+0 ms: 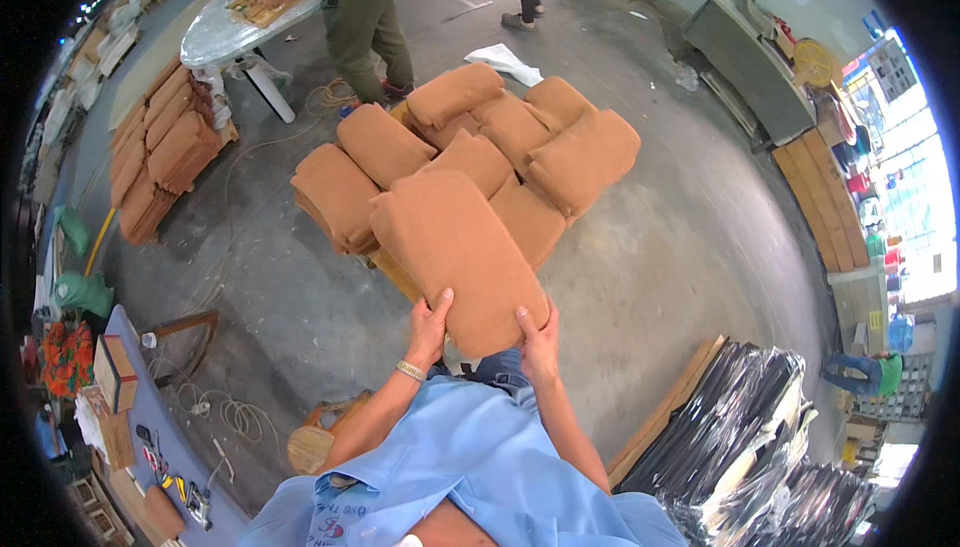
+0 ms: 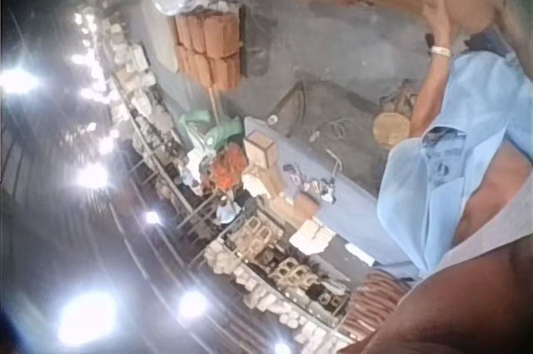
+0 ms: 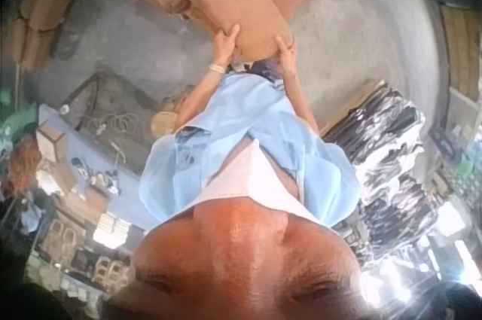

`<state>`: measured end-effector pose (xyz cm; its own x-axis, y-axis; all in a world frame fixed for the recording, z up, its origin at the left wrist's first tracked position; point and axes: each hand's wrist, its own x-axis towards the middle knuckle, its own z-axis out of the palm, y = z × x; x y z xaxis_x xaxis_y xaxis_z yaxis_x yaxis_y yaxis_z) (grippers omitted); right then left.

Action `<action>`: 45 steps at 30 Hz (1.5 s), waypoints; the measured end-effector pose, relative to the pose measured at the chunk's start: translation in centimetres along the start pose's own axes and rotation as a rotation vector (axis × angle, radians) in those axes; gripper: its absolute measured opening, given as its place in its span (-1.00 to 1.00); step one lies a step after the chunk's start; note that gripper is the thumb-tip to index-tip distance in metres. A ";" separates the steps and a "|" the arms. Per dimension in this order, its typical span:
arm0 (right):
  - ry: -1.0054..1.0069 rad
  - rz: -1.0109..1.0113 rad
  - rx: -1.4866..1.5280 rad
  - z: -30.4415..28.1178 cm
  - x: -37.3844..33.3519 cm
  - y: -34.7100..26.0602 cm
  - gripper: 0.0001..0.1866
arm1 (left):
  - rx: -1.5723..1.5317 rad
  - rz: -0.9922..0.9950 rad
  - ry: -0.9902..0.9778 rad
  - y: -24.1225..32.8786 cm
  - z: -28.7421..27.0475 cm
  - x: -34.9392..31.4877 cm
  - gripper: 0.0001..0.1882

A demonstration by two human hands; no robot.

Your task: The person wraps a brown fabric cover around a white foam cushion, trims excess fabric with a utility knife, and secures the edges using a staple gun. The finished cushion is placed on a stack of similar items.

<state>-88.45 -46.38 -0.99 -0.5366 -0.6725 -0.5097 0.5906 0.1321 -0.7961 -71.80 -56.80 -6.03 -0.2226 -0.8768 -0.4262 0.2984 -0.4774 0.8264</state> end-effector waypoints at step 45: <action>-0.273 0.426 -0.968 -16.0 35.0 8.2 -0.42 | 0.456 -0.249 0.831 -18.8 -7.1 -23.0 -0.47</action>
<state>-112.01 -57.17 -30.61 -0.1785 -0.5591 -0.8097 -0.0928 0.8288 -0.5518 -65.71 -28.02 -14.37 0.5462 -0.5977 -0.5869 -0.0942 -0.7400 0.6660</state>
